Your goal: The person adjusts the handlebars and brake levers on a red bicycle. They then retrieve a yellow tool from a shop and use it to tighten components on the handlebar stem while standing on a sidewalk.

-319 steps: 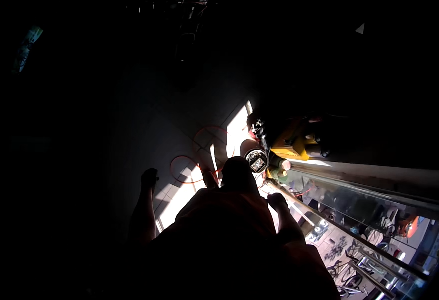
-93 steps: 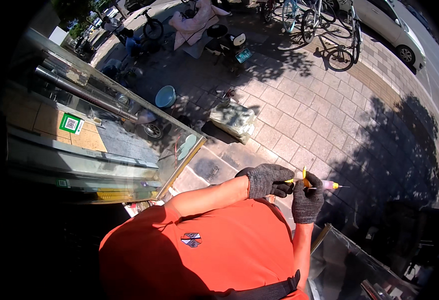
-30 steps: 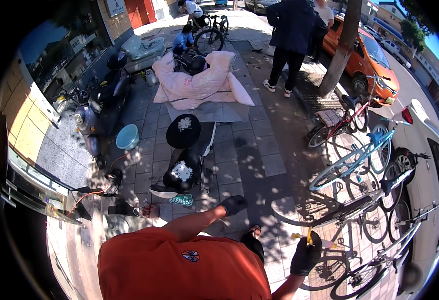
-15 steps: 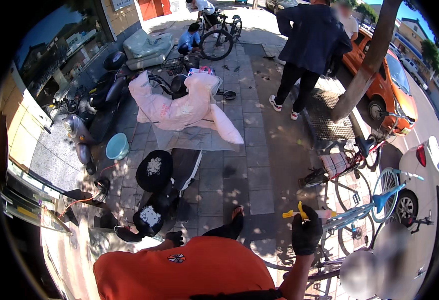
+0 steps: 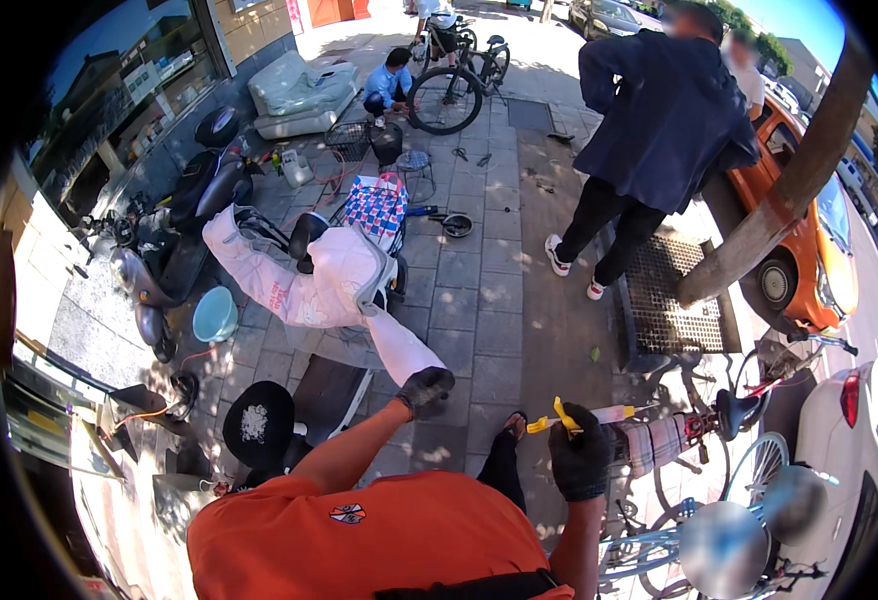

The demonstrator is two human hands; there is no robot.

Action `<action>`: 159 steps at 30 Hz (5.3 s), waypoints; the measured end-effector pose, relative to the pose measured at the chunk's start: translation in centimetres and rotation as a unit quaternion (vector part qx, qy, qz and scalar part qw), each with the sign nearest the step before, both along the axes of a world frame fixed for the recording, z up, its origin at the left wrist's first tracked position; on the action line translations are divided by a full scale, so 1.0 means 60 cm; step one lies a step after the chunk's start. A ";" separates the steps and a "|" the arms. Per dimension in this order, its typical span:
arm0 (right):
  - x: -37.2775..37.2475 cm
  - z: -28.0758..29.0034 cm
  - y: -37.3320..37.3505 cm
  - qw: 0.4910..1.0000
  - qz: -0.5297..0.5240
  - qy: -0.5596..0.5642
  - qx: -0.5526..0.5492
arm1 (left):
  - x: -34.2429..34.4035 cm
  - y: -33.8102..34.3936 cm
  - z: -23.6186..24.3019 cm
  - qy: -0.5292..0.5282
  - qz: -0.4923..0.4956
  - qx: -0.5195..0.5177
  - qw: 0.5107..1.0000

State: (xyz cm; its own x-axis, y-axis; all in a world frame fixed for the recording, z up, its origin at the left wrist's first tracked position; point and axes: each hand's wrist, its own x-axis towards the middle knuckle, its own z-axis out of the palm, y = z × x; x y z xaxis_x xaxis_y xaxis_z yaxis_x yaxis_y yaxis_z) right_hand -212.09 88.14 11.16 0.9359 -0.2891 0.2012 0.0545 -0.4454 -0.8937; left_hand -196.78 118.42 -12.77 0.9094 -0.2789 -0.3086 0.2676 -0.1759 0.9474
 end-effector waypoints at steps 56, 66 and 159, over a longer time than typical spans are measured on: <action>1.728 -0.039 -0.114 0.872 0.280 0.160 0.367 | 1.200 -0.008 -0.031 0.176 0.400 0.103 0.893; 1.852 0.017 -0.070 0.922 0.215 0.139 0.292 | 1.291 0.084 -0.217 0.306 0.368 0.093 0.873; 3.046 -0.010 -0.836 0.740 -0.137 -0.051 0.657 | 2.943 -0.589 -0.186 0.363 0.073 0.206 0.906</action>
State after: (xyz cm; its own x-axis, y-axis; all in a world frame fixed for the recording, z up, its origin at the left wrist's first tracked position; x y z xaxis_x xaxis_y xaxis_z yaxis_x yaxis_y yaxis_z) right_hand -29.35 37.96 10.56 0.8051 -0.4742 -0.3563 0.2206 0.7971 -0.5622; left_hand -20.22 83.06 -23.92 0.4439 0.1024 -0.8902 0.8421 -0.3874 0.3753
